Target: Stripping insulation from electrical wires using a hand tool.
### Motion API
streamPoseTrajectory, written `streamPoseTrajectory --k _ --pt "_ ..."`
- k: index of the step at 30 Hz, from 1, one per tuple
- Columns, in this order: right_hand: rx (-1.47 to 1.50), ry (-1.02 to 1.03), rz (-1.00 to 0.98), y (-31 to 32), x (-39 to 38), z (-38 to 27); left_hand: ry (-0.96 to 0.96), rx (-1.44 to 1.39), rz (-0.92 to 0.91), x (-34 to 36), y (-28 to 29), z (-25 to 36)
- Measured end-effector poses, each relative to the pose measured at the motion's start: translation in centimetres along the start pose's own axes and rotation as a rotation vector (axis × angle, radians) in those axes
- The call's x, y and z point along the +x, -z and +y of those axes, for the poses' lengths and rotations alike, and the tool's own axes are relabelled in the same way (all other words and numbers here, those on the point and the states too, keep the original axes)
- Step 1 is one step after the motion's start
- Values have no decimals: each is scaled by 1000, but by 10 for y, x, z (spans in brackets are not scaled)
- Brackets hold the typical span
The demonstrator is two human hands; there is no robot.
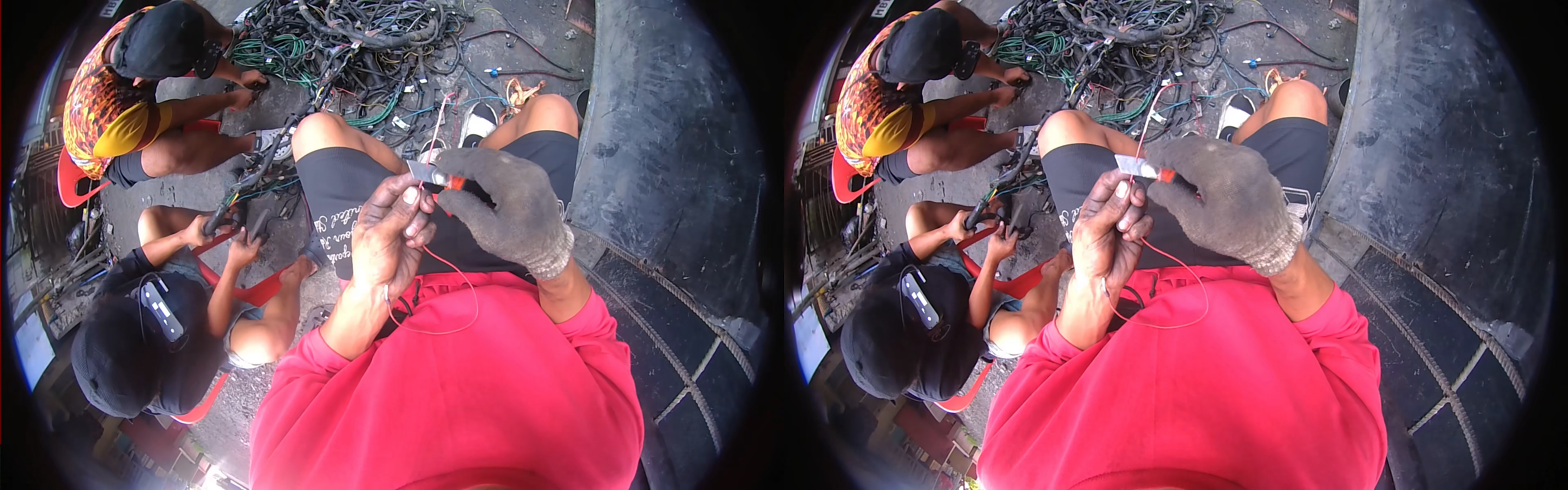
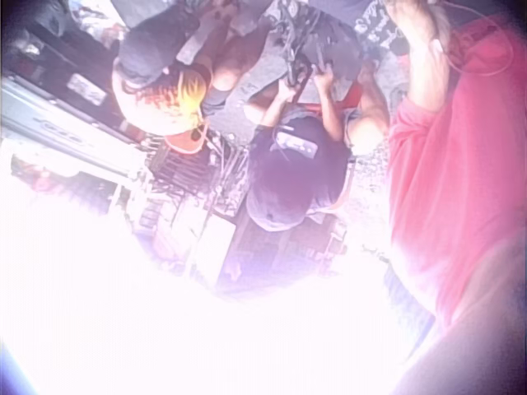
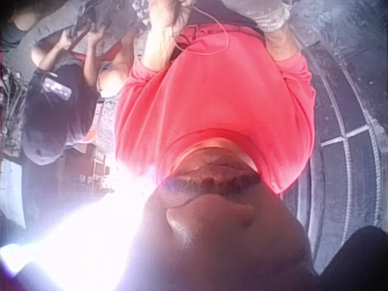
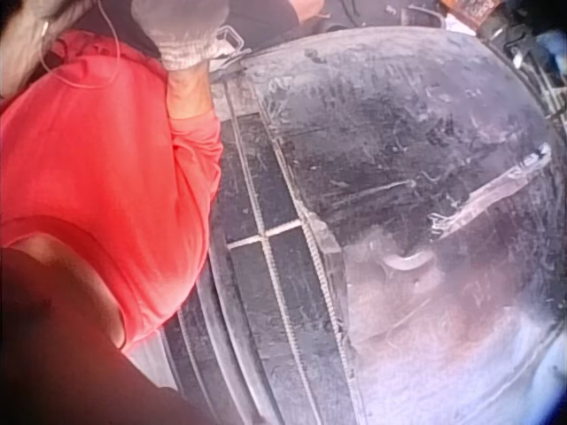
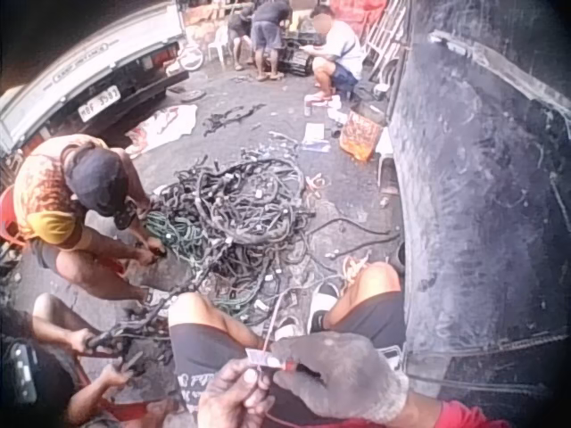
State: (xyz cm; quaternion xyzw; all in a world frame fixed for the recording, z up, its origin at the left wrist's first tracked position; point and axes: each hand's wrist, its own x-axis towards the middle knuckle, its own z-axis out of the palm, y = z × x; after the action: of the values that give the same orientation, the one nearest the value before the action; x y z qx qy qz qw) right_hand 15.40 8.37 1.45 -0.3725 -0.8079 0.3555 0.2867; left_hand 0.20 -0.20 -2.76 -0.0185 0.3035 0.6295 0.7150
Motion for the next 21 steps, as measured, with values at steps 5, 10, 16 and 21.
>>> streamPoseTrajectory --k 5,10,16,21 --pt "-76 -289 209 25 10 17 12 42 -40 -17 -9 2" --pt "70 -212 230 29 -1 15 29 -24 9 -8 -7 8" --pt "155 4 -7 10 -5 -7 50 -3 23 -8 -11 7" --pt "181 37 -49 10 0 -8 39 -3 25 -9 -12 5"
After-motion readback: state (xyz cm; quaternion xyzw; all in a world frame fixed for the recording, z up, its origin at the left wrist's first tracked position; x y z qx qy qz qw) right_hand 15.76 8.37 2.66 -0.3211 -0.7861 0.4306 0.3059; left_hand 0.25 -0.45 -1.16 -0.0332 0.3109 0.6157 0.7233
